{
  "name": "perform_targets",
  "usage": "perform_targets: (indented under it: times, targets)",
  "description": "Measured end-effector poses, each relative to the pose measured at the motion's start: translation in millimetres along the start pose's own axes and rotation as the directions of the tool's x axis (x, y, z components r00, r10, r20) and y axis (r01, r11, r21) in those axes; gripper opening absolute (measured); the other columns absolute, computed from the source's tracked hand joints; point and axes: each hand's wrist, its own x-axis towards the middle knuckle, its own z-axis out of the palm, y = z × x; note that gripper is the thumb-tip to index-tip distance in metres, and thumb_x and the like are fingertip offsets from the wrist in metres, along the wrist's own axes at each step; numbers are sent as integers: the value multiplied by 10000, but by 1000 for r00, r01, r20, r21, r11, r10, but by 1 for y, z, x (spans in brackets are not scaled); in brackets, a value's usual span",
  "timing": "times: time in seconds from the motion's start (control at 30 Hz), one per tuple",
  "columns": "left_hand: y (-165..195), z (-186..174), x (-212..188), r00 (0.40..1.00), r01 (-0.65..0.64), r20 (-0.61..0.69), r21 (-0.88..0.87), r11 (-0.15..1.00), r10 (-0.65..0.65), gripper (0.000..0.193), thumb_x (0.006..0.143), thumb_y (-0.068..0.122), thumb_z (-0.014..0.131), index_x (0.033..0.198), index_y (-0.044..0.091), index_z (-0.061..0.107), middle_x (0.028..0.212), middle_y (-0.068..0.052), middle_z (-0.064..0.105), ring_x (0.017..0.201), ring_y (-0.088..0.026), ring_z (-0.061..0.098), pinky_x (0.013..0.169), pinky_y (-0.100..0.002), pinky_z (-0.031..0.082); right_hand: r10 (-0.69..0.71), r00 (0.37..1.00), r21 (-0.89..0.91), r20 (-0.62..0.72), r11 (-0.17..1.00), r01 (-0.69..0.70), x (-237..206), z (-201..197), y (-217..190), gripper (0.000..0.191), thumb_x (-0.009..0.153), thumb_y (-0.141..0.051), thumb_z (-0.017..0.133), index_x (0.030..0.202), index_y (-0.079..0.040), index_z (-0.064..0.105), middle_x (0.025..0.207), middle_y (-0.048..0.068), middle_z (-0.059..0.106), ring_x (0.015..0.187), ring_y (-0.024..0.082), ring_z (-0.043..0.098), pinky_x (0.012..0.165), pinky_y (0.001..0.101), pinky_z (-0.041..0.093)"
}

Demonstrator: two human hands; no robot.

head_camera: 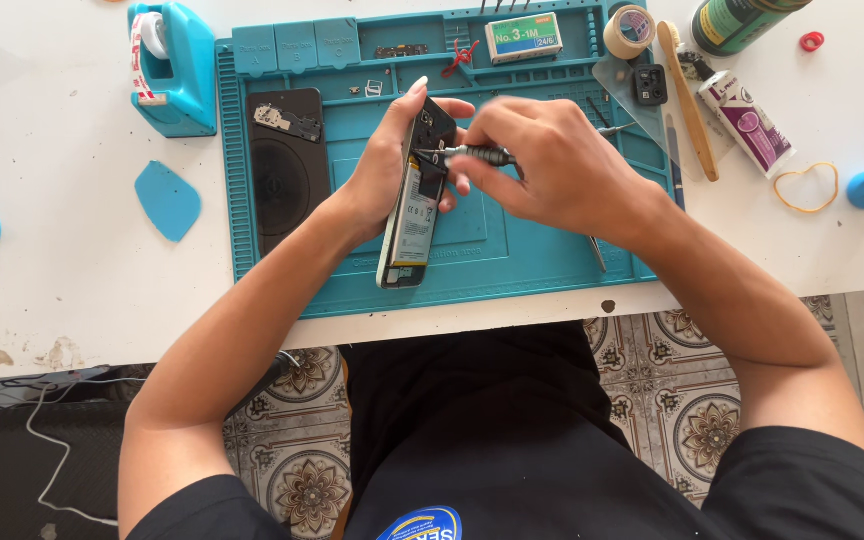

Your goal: The person uses a screwdriver to remove screws from the back of a smartphone placed on a blue anti-static mat. The person then sets the screwdriver down and picks up a different screwdriver bit.

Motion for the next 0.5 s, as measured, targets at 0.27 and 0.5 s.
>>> perform_targets:
  times: [0.27, 0.5]
  targets:
    - [1, 1, -1, 1000, -26, 6, 4, 1000, 26, 720, 992, 605, 317, 1392, 33, 492, 1107, -137, 640, 759, -172, 702, 560, -311, 589, 37, 999, 61, 21, 997, -38, 1, -6, -8, 397, 977, -182, 783, 1256, -3, 563, 968, 133, 623, 882, 267, 678, 750, 400, 548]
    - [3, -1, -2, 1000, -3, 14, -38, 999, 4, 728, 1014, 603, 316, 1403, 9, 480, 1066, -159, 642, 758, -183, 697, 560, -318, 577, 112, 992, 7, 48, 994, -113, 3, -2, 1, 376, 1037, -233, 770, 1289, -37, 571, 1131, 143, 564, 1018, 266, 677, 822, 402, 565]
